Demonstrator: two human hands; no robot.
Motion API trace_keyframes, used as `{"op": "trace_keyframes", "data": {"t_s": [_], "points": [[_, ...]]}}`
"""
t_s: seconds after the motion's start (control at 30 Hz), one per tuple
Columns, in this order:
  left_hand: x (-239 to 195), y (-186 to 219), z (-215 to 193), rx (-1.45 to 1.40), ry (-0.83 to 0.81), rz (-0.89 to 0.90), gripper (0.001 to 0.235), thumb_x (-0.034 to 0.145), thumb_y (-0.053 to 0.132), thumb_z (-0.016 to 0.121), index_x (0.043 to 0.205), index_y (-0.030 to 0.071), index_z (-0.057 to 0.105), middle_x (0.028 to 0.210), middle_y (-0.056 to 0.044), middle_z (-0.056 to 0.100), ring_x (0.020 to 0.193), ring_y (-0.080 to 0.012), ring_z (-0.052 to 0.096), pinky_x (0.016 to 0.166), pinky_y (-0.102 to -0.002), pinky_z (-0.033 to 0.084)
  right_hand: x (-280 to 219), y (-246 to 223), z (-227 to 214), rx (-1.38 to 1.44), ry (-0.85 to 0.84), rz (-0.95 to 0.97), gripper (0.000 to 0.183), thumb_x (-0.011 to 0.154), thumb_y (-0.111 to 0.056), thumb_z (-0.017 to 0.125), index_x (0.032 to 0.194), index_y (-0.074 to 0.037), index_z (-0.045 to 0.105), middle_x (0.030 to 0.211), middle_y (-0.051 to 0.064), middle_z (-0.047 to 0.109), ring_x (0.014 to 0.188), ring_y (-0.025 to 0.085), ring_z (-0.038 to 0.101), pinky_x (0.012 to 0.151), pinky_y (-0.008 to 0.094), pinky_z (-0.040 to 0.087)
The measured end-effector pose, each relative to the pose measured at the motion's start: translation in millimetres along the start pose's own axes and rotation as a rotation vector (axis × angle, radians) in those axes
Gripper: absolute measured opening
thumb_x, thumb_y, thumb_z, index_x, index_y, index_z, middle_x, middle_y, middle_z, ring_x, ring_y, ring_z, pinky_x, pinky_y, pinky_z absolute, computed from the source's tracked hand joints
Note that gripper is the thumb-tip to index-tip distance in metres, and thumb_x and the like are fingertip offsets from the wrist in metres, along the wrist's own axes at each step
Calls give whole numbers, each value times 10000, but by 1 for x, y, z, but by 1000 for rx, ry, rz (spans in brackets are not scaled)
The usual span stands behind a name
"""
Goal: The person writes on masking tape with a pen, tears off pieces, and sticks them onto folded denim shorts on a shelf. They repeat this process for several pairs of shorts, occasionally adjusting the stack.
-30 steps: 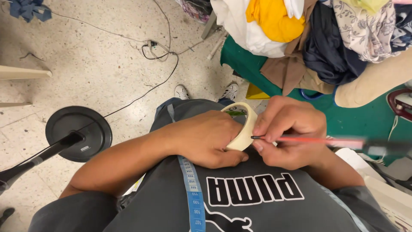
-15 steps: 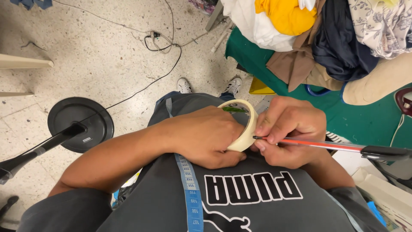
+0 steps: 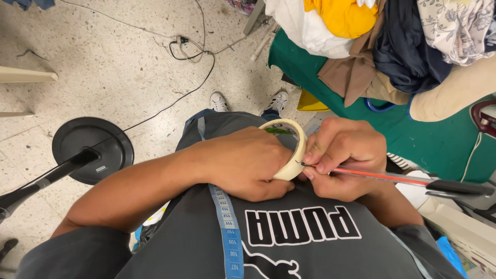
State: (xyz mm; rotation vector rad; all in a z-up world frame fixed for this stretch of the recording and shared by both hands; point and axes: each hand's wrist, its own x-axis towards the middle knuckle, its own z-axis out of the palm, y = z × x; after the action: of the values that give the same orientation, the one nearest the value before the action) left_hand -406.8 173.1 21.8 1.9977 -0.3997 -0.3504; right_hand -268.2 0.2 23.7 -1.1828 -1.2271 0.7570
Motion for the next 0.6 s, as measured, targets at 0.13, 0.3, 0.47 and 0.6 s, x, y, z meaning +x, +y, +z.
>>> {"op": "trace_keyframes", "data": {"t_s": [0.13,0.3,0.47,0.6], "points": [[-2,0,0,1,19,18,283,930,328,597,755,112,543,620,-101,627,548,-359,590,532,-506,419,1,-1,2,-85,30,17,243,731,26,799,753,-100,592,802,101,663,663,120,648,666,233,645],[-2,4,-1,8,-10,9,209,931,342,588,867,144,562,692,-104,660,636,-375,635,579,-533,455,0,1,-1,16,7,50,239,729,50,770,754,-103,588,779,103,623,637,111,599,613,213,636],[-1,2,0,31,-26,-9,258,943,349,557,826,121,529,669,-106,637,613,-379,602,543,-539,427,4,-1,5,111,30,58,209,785,57,735,797,-64,565,854,115,591,553,176,674,504,250,654],[-2,4,-2,3,-15,-9,200,933,339,591,906,142,572,727,-94,679,643,-357,642,576,-521,461,-1,2,8,281,93,80,231,822,110,684,853,-69,541,918,101,574,517,135,660,490,246,646]]}}
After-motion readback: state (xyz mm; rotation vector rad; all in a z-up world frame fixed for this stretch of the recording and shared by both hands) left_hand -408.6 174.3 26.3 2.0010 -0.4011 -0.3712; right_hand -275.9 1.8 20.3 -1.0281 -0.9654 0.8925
